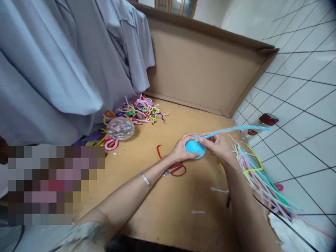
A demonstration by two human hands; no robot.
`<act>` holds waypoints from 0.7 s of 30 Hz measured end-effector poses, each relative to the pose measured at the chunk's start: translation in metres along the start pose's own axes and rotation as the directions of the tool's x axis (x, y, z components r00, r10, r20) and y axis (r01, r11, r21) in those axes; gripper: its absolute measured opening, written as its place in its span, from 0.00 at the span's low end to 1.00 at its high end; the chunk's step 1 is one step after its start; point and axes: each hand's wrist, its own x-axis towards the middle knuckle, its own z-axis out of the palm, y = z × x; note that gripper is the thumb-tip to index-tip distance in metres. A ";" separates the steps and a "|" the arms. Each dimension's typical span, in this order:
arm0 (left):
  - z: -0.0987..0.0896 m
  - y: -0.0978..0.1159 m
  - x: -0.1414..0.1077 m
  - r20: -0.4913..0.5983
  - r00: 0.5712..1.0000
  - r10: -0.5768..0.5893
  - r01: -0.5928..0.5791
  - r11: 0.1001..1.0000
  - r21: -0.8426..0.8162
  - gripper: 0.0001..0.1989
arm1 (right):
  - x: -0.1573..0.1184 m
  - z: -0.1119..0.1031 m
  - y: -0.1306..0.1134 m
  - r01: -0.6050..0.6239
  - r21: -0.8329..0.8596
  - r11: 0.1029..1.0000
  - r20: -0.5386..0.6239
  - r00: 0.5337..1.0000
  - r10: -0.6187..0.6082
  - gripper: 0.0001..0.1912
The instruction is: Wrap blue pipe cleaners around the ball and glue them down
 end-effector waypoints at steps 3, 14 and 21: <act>0.000 0.002 0.000 -0.002 1.000 0.007 -0.007 1.000 0.006 0.29 | 0.002 0.001 0.005 0.008 -0.017 1.000 -0.044 0.999 -0.009 0.20; 0.001 -0.002 -0.001 -0.013 0.999 0.031 -0.031 0.999 0.013 0.29 | 0.009 -0.004 0.016 -0.069 0.010 0.998 0.093 0.993 0.068 0.19; 0.001 -0.001 -0.001 -0.008 1.000 0.010 -0.010 1.000 -0.003 0.30 | 0.010 -0.002 0.017 -0.081 0.022 0.997 0.124 0.989 0.077 0.16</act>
